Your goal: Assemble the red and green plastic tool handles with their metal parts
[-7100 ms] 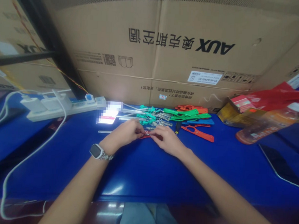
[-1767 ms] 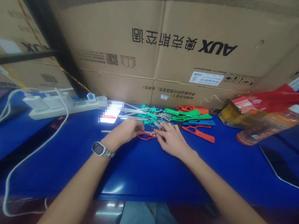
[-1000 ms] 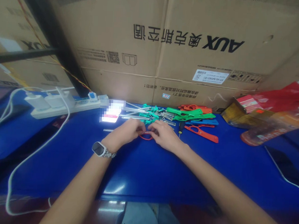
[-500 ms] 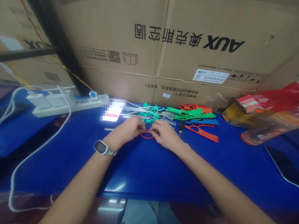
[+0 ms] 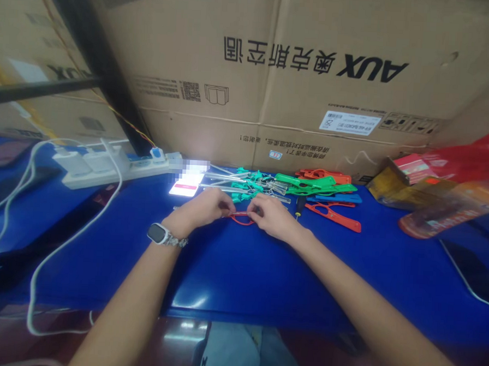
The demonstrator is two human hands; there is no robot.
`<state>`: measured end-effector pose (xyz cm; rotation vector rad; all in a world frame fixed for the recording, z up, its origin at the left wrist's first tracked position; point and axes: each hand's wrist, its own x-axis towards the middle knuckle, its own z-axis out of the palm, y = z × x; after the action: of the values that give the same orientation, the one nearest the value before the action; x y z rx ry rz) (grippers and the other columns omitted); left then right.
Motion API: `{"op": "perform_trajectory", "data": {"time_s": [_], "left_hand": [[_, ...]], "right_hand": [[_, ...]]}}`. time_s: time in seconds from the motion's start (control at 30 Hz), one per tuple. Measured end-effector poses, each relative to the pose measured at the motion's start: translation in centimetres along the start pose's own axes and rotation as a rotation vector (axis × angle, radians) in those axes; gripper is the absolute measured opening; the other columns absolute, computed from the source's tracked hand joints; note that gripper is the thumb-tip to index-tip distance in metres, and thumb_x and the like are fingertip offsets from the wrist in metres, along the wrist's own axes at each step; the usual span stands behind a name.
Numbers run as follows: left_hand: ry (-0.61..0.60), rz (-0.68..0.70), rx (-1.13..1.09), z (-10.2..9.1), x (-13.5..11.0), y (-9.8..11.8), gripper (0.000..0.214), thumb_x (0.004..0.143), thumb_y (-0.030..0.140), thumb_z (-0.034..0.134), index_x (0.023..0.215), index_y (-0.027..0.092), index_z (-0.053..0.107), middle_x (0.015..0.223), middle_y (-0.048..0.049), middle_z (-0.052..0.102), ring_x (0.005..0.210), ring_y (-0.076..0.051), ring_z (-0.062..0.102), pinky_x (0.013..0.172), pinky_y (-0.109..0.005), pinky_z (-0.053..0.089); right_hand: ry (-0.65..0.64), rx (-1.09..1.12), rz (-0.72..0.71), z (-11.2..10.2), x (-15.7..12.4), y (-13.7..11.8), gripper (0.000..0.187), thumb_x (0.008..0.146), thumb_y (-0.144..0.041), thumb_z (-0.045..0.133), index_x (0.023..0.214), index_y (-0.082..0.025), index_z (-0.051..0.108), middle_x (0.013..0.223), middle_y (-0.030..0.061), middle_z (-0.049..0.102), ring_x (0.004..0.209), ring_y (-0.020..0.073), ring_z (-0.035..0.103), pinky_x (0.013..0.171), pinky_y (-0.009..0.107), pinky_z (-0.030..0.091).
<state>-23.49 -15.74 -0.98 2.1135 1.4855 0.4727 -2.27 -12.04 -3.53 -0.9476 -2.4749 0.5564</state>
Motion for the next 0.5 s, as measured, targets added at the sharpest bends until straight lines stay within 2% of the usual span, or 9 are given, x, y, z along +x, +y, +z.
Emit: {"op": "perform_trajectory", "data": {"time_s": [0.27,0.5], "left_hand": [[-0.048,-0.087,-0.078,-0.3,-0.5,-1.4,0.033,0.068,0.012,0.067,0.1,0.014,0.074,0.096,-0.0072,0.076,0.086,-0.02,0.068,0.077,-0.029,0.052],[-0.093,-0.109,-0.067,-0.6,-0.6,-1.2,0.028,0.071,0.017,0.066,0.098,0.015,0.075,0.093,-0.0068,0.077,0.083,-0.02,0.068,0.075,-0.029,0.051]], "right_hand": [[0.004,-0.006,-0.008,0.1,-0.1,0.0,0.011,0.084,-0.008,0.063,0.079,-0.017,0.065,0.083,0.0015,0.059,0.071,0.0129,0.054,0.067,0.026,0.037],[0.015,-0.005,-0.024,-0.1,-0.3,-0.1,0.008,0.084,-0.01,0.063,0.08,-0.017,0.065,0.083,0.0009,0.06,0.069,0.012,0.053,0.066,0.026,0.037]]}}
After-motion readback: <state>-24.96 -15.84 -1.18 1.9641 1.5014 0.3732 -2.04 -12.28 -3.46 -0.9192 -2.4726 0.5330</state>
